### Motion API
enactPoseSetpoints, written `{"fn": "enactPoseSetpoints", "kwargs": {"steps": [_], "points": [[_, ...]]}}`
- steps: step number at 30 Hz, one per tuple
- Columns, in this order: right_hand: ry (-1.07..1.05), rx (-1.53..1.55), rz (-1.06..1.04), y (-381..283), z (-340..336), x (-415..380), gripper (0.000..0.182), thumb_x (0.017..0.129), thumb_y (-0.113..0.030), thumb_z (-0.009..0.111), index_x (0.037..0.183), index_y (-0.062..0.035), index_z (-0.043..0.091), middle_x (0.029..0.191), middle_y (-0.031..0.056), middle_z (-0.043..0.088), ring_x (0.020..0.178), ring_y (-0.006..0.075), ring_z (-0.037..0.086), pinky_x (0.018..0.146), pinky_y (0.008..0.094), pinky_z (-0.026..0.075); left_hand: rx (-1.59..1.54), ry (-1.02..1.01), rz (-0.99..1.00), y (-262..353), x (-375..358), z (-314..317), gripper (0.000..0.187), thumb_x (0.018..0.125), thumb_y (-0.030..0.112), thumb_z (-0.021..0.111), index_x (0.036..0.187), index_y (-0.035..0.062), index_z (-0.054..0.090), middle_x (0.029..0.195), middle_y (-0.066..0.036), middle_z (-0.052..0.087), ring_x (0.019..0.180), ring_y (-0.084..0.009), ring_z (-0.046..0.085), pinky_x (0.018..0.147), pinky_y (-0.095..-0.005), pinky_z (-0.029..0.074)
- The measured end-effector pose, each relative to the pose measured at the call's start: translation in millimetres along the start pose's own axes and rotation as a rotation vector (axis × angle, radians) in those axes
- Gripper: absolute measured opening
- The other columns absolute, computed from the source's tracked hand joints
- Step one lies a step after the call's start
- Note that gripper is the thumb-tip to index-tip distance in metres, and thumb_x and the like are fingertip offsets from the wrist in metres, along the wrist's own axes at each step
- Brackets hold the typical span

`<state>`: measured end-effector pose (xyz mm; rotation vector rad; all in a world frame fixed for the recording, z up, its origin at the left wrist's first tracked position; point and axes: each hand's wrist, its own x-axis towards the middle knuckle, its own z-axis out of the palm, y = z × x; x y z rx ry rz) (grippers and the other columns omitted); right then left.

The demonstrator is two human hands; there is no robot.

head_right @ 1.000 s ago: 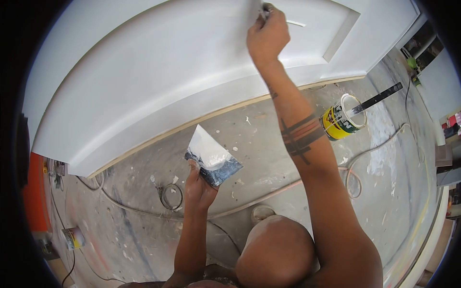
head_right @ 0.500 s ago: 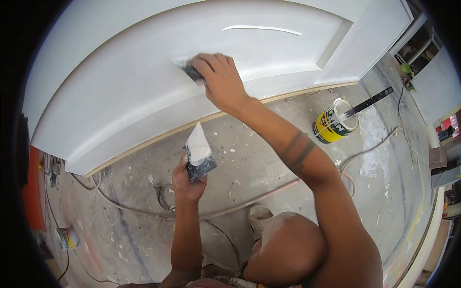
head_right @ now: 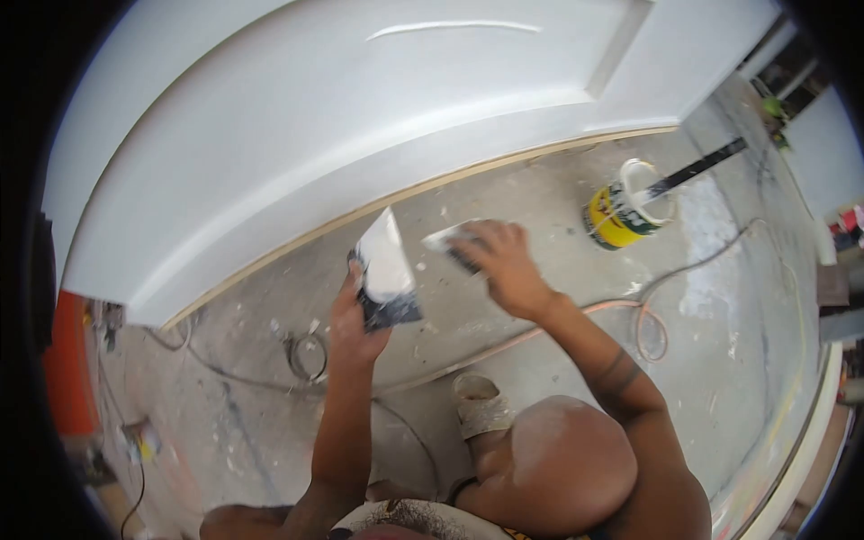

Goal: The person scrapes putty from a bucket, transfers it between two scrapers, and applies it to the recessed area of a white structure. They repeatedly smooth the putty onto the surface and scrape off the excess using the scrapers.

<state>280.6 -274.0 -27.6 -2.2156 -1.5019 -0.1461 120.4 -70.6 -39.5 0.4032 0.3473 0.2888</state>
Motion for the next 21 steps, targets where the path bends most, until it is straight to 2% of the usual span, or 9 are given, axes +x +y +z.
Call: {"fn": "enactPoseSetpoints", "kwargs": {"steps": [2,4,7,9,11,12,17,19,21], "points": [[0.093,0.085,0.009,-0.3,2.0,4.3,0.068,0.071,0.012,0.054,0.135,-0.0108,0.052,0.132,0.0148,0.053,0.12,0.0319,0.05,0.099,0.0456,0.038,0.061,0.07,0.104,-6.2,2.5,4.0,0.042,0.102,0.034,0.052,0.131,0.0036,0.051,0.119,-0.006,0.064,0.113,-0.0203,0.06,0.1,-0.0372,0.047],[0.485,1.261,0.754,-8.1,-6.8,5.9,0.041,0.086,0.005,0.054,0.126,-0.0049,0.056,0.112,0.012,0.065,0.098,0.0239,0.064,0.084,0.0357,0.051,0.318,0.176,0.366,-17.9,8.4,3.3,0.041,0.104,0.035,0.049,0.128,0.0019,0.053,0.117,-0.003,0.063,0.111,-0.0153,0.057,0.1,-0.033,0.045],[0.324,1.876,1.168,-23.2,-39.4,12.0,0.023,0.095,-0.009,0.057,0.116,-0.0022,0.058,0.094,0.0062,0.069,0.078,0.0172,0.068,0.07,0.0296,0.056,0.755,0.182,0.441,-32.6,7.3,-29.3,0.036,0.106,0.027,0.043,0.128,0.0011,0.055,0.118,-0.006,0.062,0.109,-0.0137,0.057,0.098,-0.0305,0.044],[0.123,2.04,1.174,-25.8,-31.6,7.2,0.019,0.09,-0.012,0.062,0.107,-0.0041,0.06,0.092,0.0059,0.07,0.08,0.0173,0.069,0.07,0.0316,0.056,1.014,0.143,0.456,-39.8,8.7,-13.1,0.035,0.106,0.021,0.041,0.13,0.0007,0.055,0.122,-0.009,0.062,0.111,-0.0158,0.058,0.098,-0.0305,0.044],[0.019,2.075,1.16,-33.8,-29.7,10.4,0.021,0.09,-0.012,0.062,0.109,-0.0039,0.06,0.094,0.0056,0.069,0.082,0.0174,0.068,0.072,0.0324,0.056,1.239,-0.198,0.906,-43.0,5.6,27.4,0.038,0.099,0.007,0.039,0.132,0.0013,0.055,0.129,-0.018,0.061,0.116,-0.0258,0.061,0.1,-0.0341,0.045],[0.069,2.113,1.157,-39.0,-32.8,14.5,0.021,0.092,-0.013,0.06,0.111,-0.0039,0.059,0.096,0.0056,0.069,0.083,0.0175,0.069,0.074,0.0333,0.056,1.322,-0.381,0.91,-40.7,11.1,29.0,0.039,0.1,0.009,0.038,0.135,0.0001,0.053,0.136,-0.022,0.055,0.127,-0.0335,0.053,0.109,-0.041,0.038],[0.203,2.197,0.942,-8.8,-25.7,20.7,0.024,0.095,-0.014,0.057,0.116,-0.0022,0.056,0.105,0.0089,0.068,0.087,0.0202,0.069,0.077,0.0372,0.058,1.546,-0.137,0.709,-26.2,4.6,25.3,0.052,0.084,-0.012,0.038,0.131,0.0015,0.057,0.133,-0.021,0.058,0.126,-0.0377,0.055,0.105,-0.0397,0.043],[0.298,2.032,0.839,14.7,-37.7,30.5,0.03,0.096,-0.015,0.058,0.123,-0.0011,0.054,0.103,0.0079,0.068,0.084,0.0193,0.069,0.074,0.0347,0.058,1.571,-0.091,0.639,-27.8,-1.3,22.1,0.044,0.088,-0.009,0.038,0.126,0.0,0.059,0.127,-0.02,0.061,0.122,-0.0335,0.058,0.103,-0.0378,0.044],[0.681,1.602,0.656,46.6,-42.5,49.7,0.03,0.097,-0.016,0.059,0.121,0.0003,0.057,0.102,0.0067,0.07,0.089,0.0161,0.068,0.081,0.0338,0.056,1.592,-0.048,0.568,-32.5,-6.8,8.9,0.036,0.093,-0.006,0.039,0.122,-0.0015,0.06,0.121,-0.019,0.064,0.117,-0.0294,0.061,0.102,-0.0359,0.044]]}}
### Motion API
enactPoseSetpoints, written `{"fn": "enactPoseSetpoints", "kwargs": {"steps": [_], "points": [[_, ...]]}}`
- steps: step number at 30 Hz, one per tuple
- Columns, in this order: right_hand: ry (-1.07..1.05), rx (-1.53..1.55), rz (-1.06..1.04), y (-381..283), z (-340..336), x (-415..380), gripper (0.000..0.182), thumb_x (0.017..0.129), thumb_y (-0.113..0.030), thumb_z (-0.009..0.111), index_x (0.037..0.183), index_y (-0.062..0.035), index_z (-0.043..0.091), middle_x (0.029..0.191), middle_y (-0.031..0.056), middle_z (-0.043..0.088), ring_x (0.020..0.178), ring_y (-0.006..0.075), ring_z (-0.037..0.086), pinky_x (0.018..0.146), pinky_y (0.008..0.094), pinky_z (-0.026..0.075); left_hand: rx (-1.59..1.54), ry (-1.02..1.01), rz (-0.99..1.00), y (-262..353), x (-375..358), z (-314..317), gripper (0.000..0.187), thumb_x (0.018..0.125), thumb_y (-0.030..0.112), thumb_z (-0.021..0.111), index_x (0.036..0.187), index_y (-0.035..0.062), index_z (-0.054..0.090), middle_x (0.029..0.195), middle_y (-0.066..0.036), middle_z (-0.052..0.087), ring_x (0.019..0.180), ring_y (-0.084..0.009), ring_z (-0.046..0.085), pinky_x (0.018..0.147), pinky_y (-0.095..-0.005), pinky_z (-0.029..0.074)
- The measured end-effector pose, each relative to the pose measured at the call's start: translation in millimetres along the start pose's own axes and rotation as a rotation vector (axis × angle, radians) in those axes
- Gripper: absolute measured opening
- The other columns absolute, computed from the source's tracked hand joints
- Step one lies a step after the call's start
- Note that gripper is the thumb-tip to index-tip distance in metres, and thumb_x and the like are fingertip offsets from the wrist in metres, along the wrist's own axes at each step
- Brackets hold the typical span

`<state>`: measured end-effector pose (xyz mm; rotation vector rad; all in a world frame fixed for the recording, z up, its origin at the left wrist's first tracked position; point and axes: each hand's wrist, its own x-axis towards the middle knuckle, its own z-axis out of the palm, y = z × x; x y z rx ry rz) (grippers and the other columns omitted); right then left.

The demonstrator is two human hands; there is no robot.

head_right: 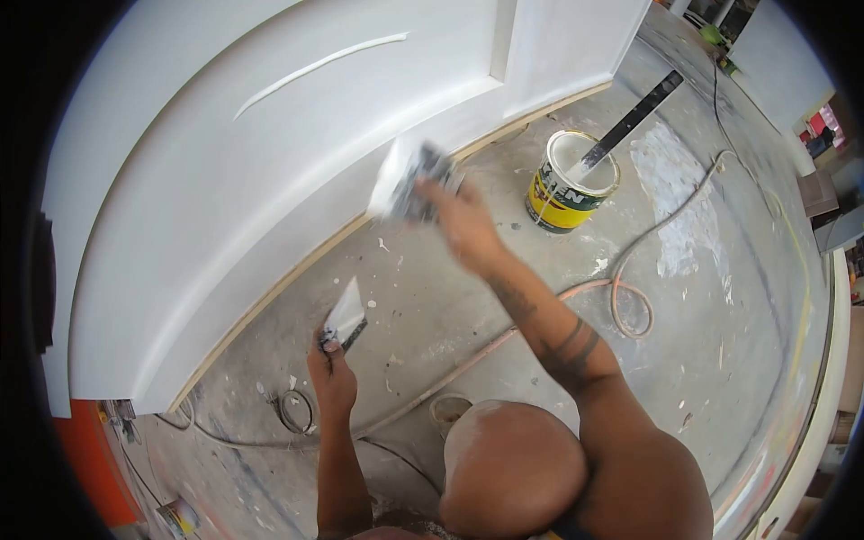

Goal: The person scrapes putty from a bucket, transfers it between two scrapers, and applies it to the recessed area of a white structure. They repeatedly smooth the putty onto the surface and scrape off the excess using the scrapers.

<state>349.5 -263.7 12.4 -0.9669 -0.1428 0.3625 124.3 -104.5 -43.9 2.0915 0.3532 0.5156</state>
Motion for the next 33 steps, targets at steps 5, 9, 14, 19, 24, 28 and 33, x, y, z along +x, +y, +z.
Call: {"fn": "enactPoseSetpoints", "kwargs": {"steps": [5,9,14,19,24,28,33], "points": [[0.321,-0.427,-0.619,-47.5,-59.9,137.3,0.027,0.097,-0.014,0.059,0.115,0.0049,0.063,0.098,0.0082,0.069,0.081,0.0131,0.065,0.071,0.0279,0.056,-0.669,0.322,-0.447,-28.8,-20.1,25.0,0.038,0.106,0.035,0.046,0.111,-0.0004,0.059,0.103,-0.006,0.062,0.097,-0.0127,0.055,0.091,-0.0294,0.044],[0.589,-0.756,-0.865,-79.5,-83.5,216.7,0.028,0.089,-0.014,0.061,0.109,0.0042,0.067,0.091,0.0197,0.072,0.087,0.031,0.071,0.081,0.0387,0.053,-0.779,0.406,-0.546,-16.2,-21.8,31.8,0.042,0.105,0.038,0.047,0.116,-0.0005,0.057,0.107,-0.004,0.062,0.099,-0.0128,0.056,0.092,-0.0291,0.044],[0.739,-0.918,-0.844,-104.2,-59.5,236.4,0.025,0.087,-0.011,0.058,0.105,0.0043,0.068,0.093,0.0247,0.071,0.093,0.0423,0.068,0.085,0.0439,0.052,-0.799,0.26,-0.521,-23.6,-28.4,27.6,0.044,0.105,0.038,0.047,0.123,-0.0017,0.054,0.115,-0.006,0.063,0.104,-0.0133,0.056,0.095,-0.0296,0.043],[0.847,-0.933,-0.883,-105.2,-43.5,258.5,0.022,0.085,-0.008,0.059,0.1,0.0049,0.067,0.092,0.0248,0.07,0.09,0.044,0.067,0.084,0.0464,0.052,-0.844,0.265,-0.502,-33.5,-32.2,27.6,0.045,0.104,0.038,0.048,0.129,0.001,0.051,0.122,-0.008,0.06,0.109,-0.0171,0.058,0.096,-0.0332,0.048],[0.926,-0.948,-0.928,-89.9,-32.4,262.3,0.015,0.084,-0.006,0.058,0.091,0.0044,0.066,0.087,0.0234,0.07,0.086,0.0431,0.067,0.079,0.047,0.053,-0.788,0.261,-0.511,-47.7,-38.6,26.4,0.046,0.103,0.039,0.049,0.132,0.0039,0.048,0.126,-0.009,0.058,0.112,-0.0199,0.06,0.095,-0.0364,0.052],[0.74,-0.971,-1.003,-95.5,-50.4,251.8,0.016,0.084,-0.007,0.058,0.091,0.0038,0.066,0.086,0.0232,0.07,0.086,0.0427,0.067,0.078,0.0465,0.052,-0.837,0.24,-0.515,-41.3,-34.9,26.0,0.044,0.103,0.039,0.048,0.13,0.004,0.05,0.125,-0.008,0.058,0.11,-0.0188,0.06,0.094,-0.0354,0.052],[0.848,-0.926,-1.052,-119.7,-47.7,241.7,0.02,0.085,-0.012,0.059,0.095,0.0025,0.069,0.087,0.0226,0.071,0.087,0.0401,0.069,0.081,0.0436,0.053,-0.798,0.263,-0.515,-23.2,-28.5,26.8,0.042,0.105,0.037,0.047,0.123,-0.0005,0.056,0.116,-0.005,0.064,0.104,-0.0121,0.058,0.093,-0.028,0.045]]}}
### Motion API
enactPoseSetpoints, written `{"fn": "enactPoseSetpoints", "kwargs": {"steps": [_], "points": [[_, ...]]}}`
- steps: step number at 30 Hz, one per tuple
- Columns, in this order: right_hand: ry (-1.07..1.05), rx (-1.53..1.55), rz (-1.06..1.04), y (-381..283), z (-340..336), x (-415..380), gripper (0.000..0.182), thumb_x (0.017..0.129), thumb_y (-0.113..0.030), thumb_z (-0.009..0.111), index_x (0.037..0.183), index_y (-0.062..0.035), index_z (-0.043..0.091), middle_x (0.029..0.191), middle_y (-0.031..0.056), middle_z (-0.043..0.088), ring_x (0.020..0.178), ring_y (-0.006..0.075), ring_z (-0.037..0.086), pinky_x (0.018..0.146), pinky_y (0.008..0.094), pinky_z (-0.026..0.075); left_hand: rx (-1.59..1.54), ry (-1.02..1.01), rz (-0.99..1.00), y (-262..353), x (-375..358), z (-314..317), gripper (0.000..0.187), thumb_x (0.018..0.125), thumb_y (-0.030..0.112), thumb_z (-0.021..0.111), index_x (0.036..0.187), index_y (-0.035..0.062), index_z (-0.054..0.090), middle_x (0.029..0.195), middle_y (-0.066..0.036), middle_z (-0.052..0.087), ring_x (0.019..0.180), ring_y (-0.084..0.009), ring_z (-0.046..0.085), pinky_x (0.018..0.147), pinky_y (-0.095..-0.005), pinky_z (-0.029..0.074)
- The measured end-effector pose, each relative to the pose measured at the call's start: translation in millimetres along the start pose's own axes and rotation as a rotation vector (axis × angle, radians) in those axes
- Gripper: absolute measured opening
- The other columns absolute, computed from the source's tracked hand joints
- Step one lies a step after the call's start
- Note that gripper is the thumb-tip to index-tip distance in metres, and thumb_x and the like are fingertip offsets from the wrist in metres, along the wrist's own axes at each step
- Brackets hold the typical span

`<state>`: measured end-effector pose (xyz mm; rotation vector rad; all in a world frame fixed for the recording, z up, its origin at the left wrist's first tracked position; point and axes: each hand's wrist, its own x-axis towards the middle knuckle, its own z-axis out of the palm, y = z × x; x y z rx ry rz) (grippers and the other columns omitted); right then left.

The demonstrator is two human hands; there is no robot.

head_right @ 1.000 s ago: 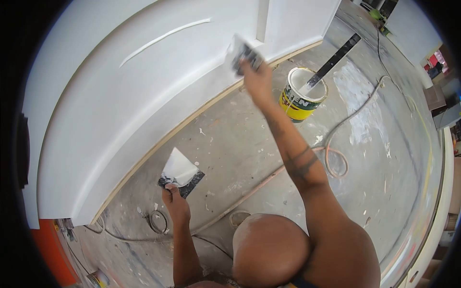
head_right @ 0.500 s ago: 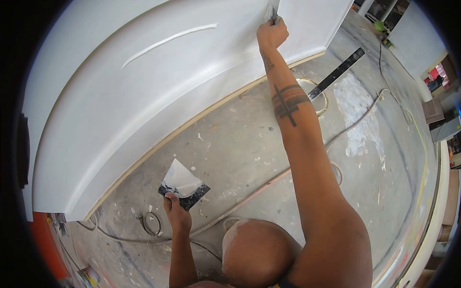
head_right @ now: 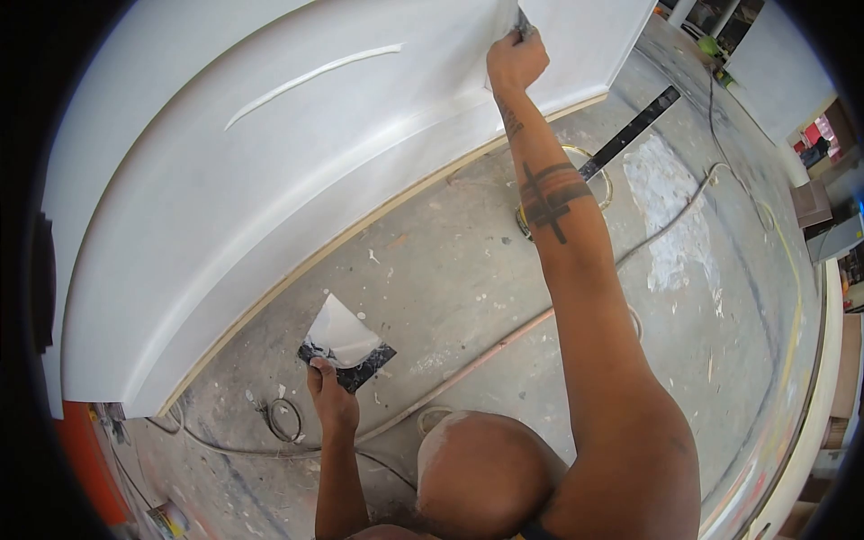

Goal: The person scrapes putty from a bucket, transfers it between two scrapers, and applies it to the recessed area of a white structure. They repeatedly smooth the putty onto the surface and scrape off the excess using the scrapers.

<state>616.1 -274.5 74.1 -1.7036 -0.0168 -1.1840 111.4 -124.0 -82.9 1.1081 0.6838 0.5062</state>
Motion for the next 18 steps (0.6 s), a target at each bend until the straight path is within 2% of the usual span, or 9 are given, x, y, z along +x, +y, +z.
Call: {"fn": "enactPoseSetpoints", "kwargs": {"steps": [3,9,11,18], "points": [[-0.029,-0.133,-0.06,-1.4,11.0,1.4,0.015,0.083,-0.009,0.06,0.089,0.0037,0.066,0.084,0.0231,0.069,0.081,0.043,0.067,0.075,0.0476,0.053,-0.049,-0.031,0.005,2.6,0.5,3.0,0.043,0.105,0.037,0.046,0.123,-0.0008,0.056,0.116,-0.005,0.064,0.104,-0.012,0.058,0.093,-0.0283,0.045],[-0.053,-0.203,-0.005,-1.1,27.6,-0.3,0.015,0.084,-0.009,0.06,0.091,0.0027,0.066,0.085,0.0222,0.07,0.082,0.0421,0.068,0.076,0.0482,0.053,-0.021,-0.057,0.011,5.3,0.7,-0.4,0.044,0.105,0.037,0.045,0.122,-0.0013,0.056,0.115,-0.005,0.064,0.103,-0.0111,0.057,0.094,-0.0275,0.044],[-0.057,-0.199,-0.01,3.8,29.7,-2.0,0.016,0.085,-0.01,0.06,0.092,0.0019,0.066,0.086,0.0219,0.07,0.083,0.0418,0.068,0.077,0.0484,0.053,-0.03,-0.089,0.012,4.2,1.9,-6.3,0.04,0.104,0.035,0.048,0.128,0.0024,0.051,0.12,-0.006,0.059,0.108,-0.0164,0.06,0.094,-0.034,0.052],[-0.163,-0.115,-0.008,5.7,22.9,-6.2,0.019,0.086,-0.014,0.059,0.097,-0.0008,0.067,0.088,0.0202,0.071,0.085,0.0407,0.068,0.079,0.0474,0.052,-0.071,-0.05,-0.022,3.6,4.8,-22.6,0.041,0.104,0.035,0.048,0.129,0.0024,0.05,0.121,-0.007,0.058,0.108,-0.0161,0.059,0.094,-0.0328,0.052]]}}
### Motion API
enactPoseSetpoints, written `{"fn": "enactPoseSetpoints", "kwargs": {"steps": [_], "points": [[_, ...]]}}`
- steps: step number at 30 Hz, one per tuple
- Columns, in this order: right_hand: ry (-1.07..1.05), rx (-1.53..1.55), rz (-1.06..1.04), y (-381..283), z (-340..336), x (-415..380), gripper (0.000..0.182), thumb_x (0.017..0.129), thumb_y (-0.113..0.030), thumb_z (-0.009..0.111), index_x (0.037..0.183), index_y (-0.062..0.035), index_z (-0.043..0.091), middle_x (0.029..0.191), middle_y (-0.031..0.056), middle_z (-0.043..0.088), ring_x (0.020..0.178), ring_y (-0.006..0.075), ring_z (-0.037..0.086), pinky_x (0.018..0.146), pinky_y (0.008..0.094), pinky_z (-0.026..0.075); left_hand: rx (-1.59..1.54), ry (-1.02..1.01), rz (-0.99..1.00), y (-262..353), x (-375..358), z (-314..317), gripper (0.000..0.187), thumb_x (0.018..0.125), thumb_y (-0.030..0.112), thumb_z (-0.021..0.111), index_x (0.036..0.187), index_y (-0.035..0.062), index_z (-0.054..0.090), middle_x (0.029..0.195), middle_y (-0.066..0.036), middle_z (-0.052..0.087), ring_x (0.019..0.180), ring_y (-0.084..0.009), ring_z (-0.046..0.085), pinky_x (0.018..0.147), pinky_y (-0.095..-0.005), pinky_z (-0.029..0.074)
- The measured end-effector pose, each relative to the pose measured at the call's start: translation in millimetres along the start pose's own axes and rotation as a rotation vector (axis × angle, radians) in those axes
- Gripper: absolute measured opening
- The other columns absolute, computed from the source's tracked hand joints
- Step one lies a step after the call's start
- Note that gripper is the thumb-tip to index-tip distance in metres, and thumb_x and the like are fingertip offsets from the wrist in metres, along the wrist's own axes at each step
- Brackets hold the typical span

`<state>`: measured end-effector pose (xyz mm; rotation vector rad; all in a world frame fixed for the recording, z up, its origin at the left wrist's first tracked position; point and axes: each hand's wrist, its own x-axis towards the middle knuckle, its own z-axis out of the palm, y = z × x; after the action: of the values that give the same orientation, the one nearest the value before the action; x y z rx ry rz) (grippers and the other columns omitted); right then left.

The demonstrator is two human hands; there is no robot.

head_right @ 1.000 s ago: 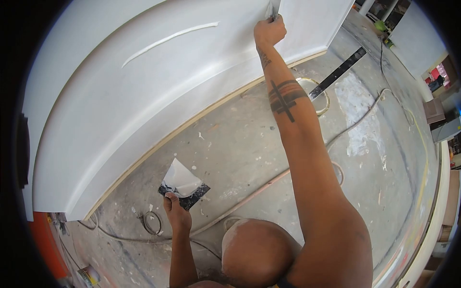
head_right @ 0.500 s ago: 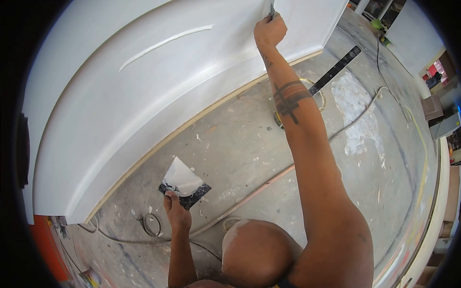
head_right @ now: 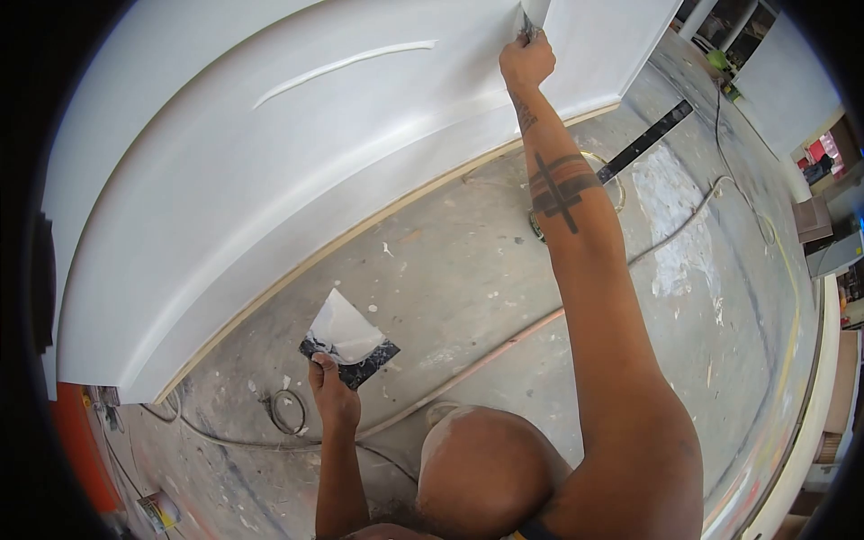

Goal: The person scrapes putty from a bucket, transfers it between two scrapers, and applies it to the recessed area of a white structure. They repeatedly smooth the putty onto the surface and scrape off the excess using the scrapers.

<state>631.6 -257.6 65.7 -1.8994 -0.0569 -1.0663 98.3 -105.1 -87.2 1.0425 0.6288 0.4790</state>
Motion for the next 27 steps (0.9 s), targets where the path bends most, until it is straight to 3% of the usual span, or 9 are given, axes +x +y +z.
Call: {"fn": "enactPoseSetpoints", "kwargs": {"steps": [3,6,8,9,11,20,21,25,27], "points": [[-0.02,0.01,-0.035,-13.4,-3.1,-15.2,0.02,0.086,-0.013,0.059,0.099,-0.0005,0.068,0.088,0.0207,0.071,0.085,0.0406,0.068,0.079,0.0469,0.052,0.026,0.003,-0.011,11.0,-3.2,1.4,0.043,0.104,0.036,0.047,0.131,0.0022,0.048,0.125,-0.008,0.057,0.11,-0.0181,0.06,0.094,-0.0341,0.053],[-0.033,0.036,-0.073,-36.1,-7.5,-37.3,0.021,0.087,-0.012,0.058,0.102,-0.0005,0.068,0.087,0.0207,0.071,0.085,0.0405,0.068,0.079,0.0461,0.052,-0.147,-0.037,-0.034,20.2,-4.5,7.5,0.043,0.105,0.036,0.046,0.129,0.0014,0.051,0.123,-0.007,0.06,0.109,-0.0157,0.059,0.096,-0.0327,0.048],[-0.036,0.081,-0.1,-49.0,-6.6,-54.0,0.022,0.087,-0.011,0.058,0.103,-0.0004,0.068,0.088,0.0209,0.071,0.085,0.0405,0.068,0.078,0.0457,0.052,-0.336,0.024,-0.178,23.2,-5.0,5.8,0.042,0.105,0.035,0.045,0.134,0.0047,0.047,0.129,-0.008,0.057,0.114,-0.0218,0.06,0.1,-0.0391,0.05],[-0.033,0.121,-0.125,-56.2,-5.3,-61.3,0.022,0.087,-0.009,0.058,0.104,-0.0003,0.068,0.089,0.021,0.07,0.085,0.0404,0.068,0.078,0.0453,0.052,-0.338,0.03,-0.174,22.1,-4.9,3.7,0.042,0.105,0.035,0.045,0.134,0.0047,0.047,0.129,-0.008,0.057,0.114,-0.0218,0.06,0.1,-0.0391,0.05],[-0.013,0.163,-0.156,-65.9,1.7,-76.2,0.023,0.086,-0.009,0.058,0.105,-0.0002,0.067,0.091,0.0211,0.07,0.085,0.0401,0.068,0.078,0.0448,0.052,-0.466,-0.035,-0.221,19.3,-2.6,1.3,0.045,0.105,0.035,0.041,0.141,0.0065,0.039,0.137,-0.012,0.052,0.125,-0.0285,0.054,0.104,-0.0475,0.048],[-0.027,0.309,-0.264,-147.6,3.8,-157.8,0.026,0.086,-0.002,0.059,0.111,-0.0004,0.065,0.1,0.0197,0.069,0.087,0.0341,0.07,0.079,0.0395,0.054,-0.546,-0.128,-0.221,25.4,-1.2,-14.2,0.047,0.107,0.035,0.034,0.144,0.0066,0.036,0.14,-0.011,0.05,0.127,-0.029,0.052,0.108,-0.0473,0.043],[-0.07,0.334,-0.271,-156.9,2.8,-167.7,0.033,0.079,0.004,0.059,0.111,0.0013,0.061,0.104,0.0183,0.064,0.091,0.0377,0.064,0.079,0.0427,0.052,-0.551,-0.118,-0.211,26.5,-0.1,-16.3,0.047,0.107,0.035,0.034,0.144,0.0066,0.036,0.14,-0.011,0.05,0.127,-0.029,0.052,0.108,-0.0473,0.043],[-0.114,0.378,-0.311,-189.1,4.1,-203.6,0.036,0.076,0.004,0.059,0.112,0.0007,0.06,0.107,0.0188,0.063,0.096,0.0396,0.062,0.082,0.0448,0.051,-0.623,-0.166,-0.199,26.9,5.4,-28.1,0.049,0.106,0.038,0.036,0.144,0.0062,0.036,0.141,-0.011,0.05,0.127,-0.0291,0.052,0.108,-0.0469,0.042],[-0.095,0.375,-0.451,-202.3,5.6,-220.7,0.044,0.072,0.005,0.061,0.116,0.0,0.057,0.112,0.0193,0.061,0.102,0.0403,0.058,0.085,0.0463,0.049,-0.665,-0.206,-0.197,28.0,7.8,-34.3,0.048,0.107,0.037,0.035,0.144,0.0066,0.036,0.141,-0.012,0.05,0.128,-0.0293,0.051,0.109,-0.0474,0.042]]}}
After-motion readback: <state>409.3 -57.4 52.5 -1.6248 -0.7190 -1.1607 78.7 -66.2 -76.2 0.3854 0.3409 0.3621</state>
